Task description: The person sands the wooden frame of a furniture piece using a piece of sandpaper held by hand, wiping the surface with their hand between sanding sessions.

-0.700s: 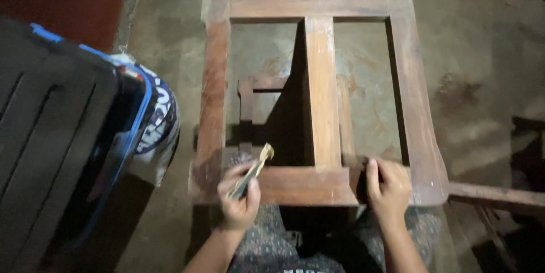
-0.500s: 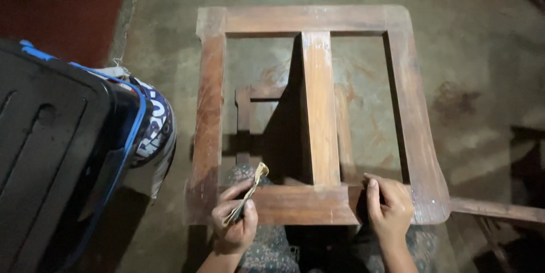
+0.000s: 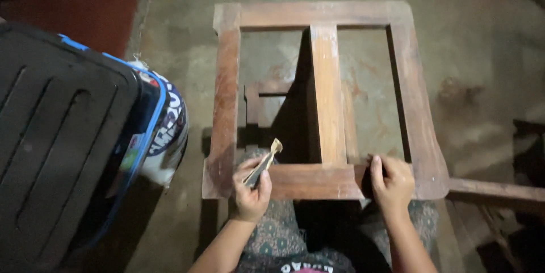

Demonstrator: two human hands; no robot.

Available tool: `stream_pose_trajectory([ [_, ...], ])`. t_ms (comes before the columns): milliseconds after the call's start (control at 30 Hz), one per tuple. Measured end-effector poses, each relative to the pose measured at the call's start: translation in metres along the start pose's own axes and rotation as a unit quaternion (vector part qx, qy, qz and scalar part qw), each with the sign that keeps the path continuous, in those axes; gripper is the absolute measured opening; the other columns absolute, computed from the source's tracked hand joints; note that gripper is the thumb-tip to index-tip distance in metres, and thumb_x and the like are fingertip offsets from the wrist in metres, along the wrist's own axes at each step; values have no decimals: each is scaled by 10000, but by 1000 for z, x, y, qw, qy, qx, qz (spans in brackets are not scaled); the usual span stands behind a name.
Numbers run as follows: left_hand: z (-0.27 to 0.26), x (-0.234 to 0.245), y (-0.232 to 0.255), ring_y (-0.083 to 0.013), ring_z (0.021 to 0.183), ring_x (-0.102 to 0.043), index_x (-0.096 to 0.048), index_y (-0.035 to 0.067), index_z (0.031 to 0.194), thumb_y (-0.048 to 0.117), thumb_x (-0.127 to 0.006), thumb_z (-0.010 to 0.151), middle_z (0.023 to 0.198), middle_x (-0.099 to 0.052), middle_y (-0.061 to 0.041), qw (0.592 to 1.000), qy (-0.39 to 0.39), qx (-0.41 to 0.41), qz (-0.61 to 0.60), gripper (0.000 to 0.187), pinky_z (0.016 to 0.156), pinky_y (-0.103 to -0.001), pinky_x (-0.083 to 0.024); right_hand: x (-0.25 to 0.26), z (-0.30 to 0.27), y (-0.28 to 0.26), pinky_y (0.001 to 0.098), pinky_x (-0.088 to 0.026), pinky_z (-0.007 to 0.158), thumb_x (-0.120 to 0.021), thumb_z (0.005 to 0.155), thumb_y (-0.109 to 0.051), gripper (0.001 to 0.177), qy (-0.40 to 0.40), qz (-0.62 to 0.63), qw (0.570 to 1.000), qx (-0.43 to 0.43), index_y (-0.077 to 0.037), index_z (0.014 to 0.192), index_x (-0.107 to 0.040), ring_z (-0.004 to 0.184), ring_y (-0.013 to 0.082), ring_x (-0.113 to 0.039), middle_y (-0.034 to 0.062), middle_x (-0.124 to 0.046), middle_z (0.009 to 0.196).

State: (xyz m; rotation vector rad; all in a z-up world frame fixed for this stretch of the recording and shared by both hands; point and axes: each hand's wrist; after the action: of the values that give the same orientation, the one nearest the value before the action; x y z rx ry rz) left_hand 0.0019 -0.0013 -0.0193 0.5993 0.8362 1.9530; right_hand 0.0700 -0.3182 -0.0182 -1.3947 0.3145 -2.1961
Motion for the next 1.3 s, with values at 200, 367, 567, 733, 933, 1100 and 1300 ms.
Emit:
stream_pose_trajectory([
  [200,21,1,19,-374,1128,-729,-441,17,1137,70,-598,1039,1176,-682,-265,998,-40,-16,36,192,990,-448,-632,0,57,-42,542,-404,1220,-596,1028,-267,506,-120,60,991,19,-36,1478,-611,1443,411,-534,201,-592,1531],
  [367,28,1,20,-300,887,-810,-560,50,955,76,-725,940,1071,-801,-155,993,0,-21,115,168,756,-349,-636,-85,131,-64,661,-150,1254,-499,1097,-436,717,-220,-58,955,190,3,1649,-368,1556,530,-254,320,-363,1668],
  [567,34,-2,27,-318,858,-800,-553,54,949,92,-709,955,1046,-802,-160,989,19,-50,139,161,755,-350,-637,-175,249,-47,753,-160,1221,-447,1100,-538,801,-212,-109,965,108,14,1666,-318,1584,493,-207,262,-280,1724],
  [733,27,-2,21,-294,837,-805,-557,59,940,94,-718,946,1025,-810,-143,985,22,-60,161,166,747,-328,-637,-197,268,-42,737,-136,1245,-463,1053,-590,865,-222,-129,965,50,-66,1703,-238,1623,411,-109,168,-199,1768],
  [933,5,-2,-1,-324,880,-790,-565,34,990,117,-759,925,1068,-791,-179,976,34,-63,206,221,768,-335,-623,-147,187,-72,735,-193,1231,-533,1028,-589,842,-224,-140,961,78,-97,1679,-328,1593,476,-194,206,-266,1742],
  [1100,-11,1,-22,-368,1026,-747,-488,-17,1029,78,-727,975,1160,-727,-279,990,50,-26,129,263,867,-366,-576,-97,87,-84,832,-147,1170,-516,1015,-623,636,-246,-164,937,187,-240,1518,-592,1596,468,-211,102,-287,1757],
  [1300,57,14,39,-285,1126,-649,-419,16,995,111,-716,1001,1192,-670,-279,984,165,16,67,312,983,-400,-513,-49,81,-89,480,-534,948,-727,998,-456,298,-243,335,910,-37,-181,1029,-838,1029,332,-760,97,-813,986],
])
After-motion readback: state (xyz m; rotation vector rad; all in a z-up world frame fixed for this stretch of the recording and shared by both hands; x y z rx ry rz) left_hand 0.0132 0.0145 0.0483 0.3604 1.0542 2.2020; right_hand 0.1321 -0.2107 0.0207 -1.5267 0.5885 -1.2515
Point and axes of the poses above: each hand's wrist, its own z-axis towards the middle knuckle, its own x-axis out of the back of the hand, y = z × x
